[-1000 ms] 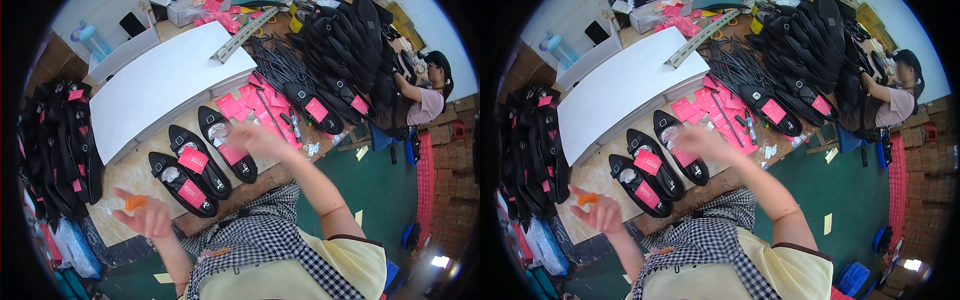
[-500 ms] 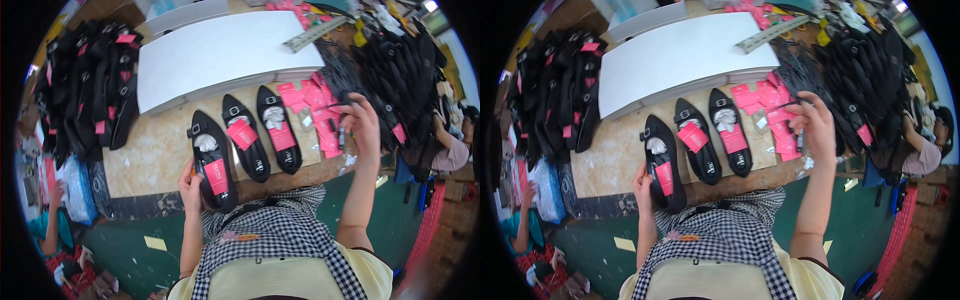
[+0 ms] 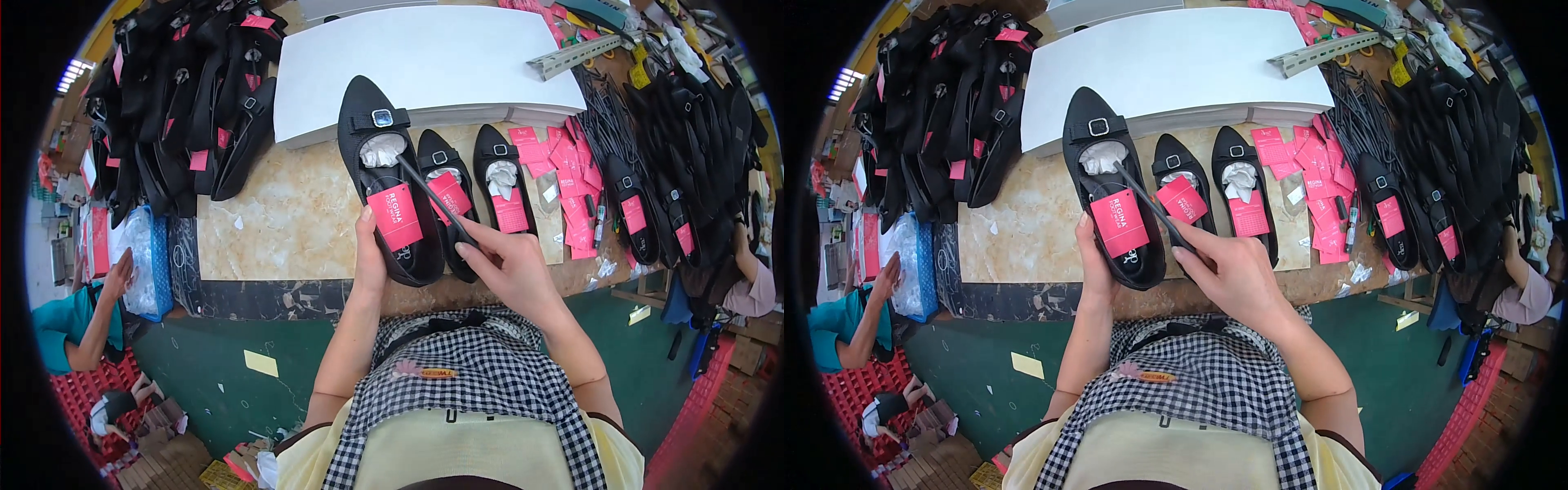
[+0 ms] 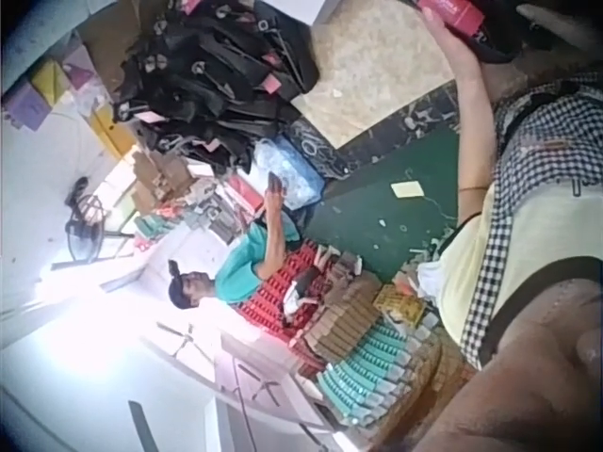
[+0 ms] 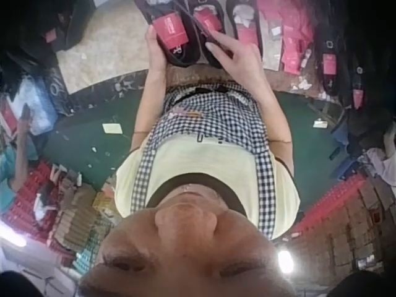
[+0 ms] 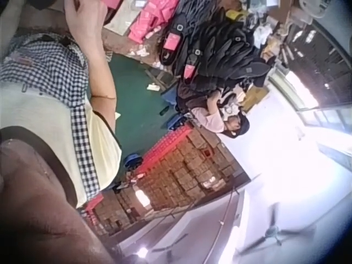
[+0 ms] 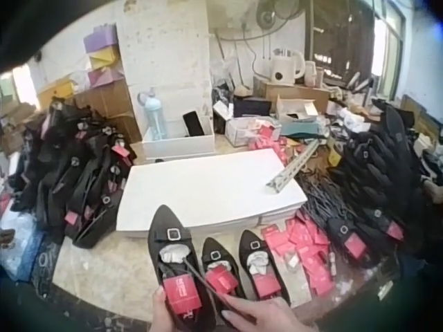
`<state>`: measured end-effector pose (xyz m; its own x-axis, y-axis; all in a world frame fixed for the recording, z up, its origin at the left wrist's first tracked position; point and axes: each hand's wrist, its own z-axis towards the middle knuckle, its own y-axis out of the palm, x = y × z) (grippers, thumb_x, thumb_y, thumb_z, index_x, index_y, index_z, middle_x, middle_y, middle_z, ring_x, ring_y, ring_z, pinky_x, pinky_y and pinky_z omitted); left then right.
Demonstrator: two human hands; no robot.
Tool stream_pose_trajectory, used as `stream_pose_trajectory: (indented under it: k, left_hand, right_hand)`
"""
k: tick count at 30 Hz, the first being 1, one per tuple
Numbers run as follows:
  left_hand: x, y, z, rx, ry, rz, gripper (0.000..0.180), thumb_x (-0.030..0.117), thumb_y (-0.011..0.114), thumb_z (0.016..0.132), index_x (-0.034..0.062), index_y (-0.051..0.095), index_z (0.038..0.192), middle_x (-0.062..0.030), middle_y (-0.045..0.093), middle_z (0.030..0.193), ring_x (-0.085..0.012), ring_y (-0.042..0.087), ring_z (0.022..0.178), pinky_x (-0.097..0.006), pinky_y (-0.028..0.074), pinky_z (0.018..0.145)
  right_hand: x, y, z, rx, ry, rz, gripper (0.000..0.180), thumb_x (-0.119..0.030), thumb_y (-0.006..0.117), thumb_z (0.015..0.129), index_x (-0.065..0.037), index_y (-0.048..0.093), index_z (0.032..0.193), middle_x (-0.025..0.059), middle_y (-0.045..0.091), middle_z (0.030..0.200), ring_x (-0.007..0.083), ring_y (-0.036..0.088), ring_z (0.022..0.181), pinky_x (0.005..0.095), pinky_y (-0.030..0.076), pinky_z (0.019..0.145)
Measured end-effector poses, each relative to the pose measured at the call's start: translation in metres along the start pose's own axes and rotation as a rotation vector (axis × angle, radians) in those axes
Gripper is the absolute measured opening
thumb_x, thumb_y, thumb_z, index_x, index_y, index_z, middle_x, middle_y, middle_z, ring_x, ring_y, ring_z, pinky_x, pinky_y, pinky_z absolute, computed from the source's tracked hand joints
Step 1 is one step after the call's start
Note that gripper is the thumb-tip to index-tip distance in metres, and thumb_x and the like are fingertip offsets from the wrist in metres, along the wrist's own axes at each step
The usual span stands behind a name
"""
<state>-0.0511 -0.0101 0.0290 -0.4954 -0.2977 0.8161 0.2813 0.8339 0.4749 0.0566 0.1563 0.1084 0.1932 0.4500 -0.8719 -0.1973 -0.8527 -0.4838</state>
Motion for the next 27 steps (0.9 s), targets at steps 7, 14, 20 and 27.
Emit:
stream_pose_trajectory:
  k: [7,14,20,27]
  left_hand:
    - [-0.007,-0.003,-0.001,-0.027,0.107,0.099,0.071,0.060,0.024,0.100,0.0014,0.053,0.128,-0.0123,0.065,0.117,-0.0214,0.064,0.105,-0.037,0.052,0.093]
    - [-0.020,-0.010,0.002,-0.042,0.111,0.143,0.074,0.063,0.024,0.100,0.0019,0.051,0.131,-0.0126,0.063,0.122,-0.0232,0.061,0.111,-0.038,0.048,0.099]
    - [-0.044,0.017,-0.020,0.180,0.087,0.037,0.083,0.070,0.023,0.097,0.0073,0.030,0.150,-0.0098,0.042,0.149,-0.0253,0.040,0.137,-0.040,0.031,0.115]
    - [-0.046,0.031,-0.013,0.206,-0.032,-0.014,0.085,0.074,0.024,0.094,0.0071,0.042,0.142,-0.0101,0.052,0.137,-0.0248,0.049,0.127,-0.038,0.036,0.110]
  right_hand:
    - [-0.005,0.003,0.014,-0.074,0.078,0.097,0.036,-0.016,0.066,0.090,-0.007,0.065,0.124,0.0121,0.048,0.052,0.0207,0.045,0.041,0.0333,0.037,0.046]
    - [-0.014,0.004,0.014,-0.014,0.000,0.120,0.033,-0.010,0.064,0.093,-0.001,0.064,0.125,0.0013,0.050,0.053,0.0003,0.038,0.052,0.0239,0.032,0.045]
    - [-0.007,0.029,0.030,0.476,-0.415,-0.191,0.019,-0.017,0.068,0.085,-0.003,0.070,0.098,0.0101,0.061,0.057,0.0255,0.061,0.049,0.0358,0.046,0.050]
    - [0.017,0.030,0.026,0.221,-0.223,-0.331,0.029,-0.019,0.065,0.087,-0.001,0.068,0.109,0.0131,0.064,0.064,0.0257,0.063,0.054,0.0374,0.050,0.055]
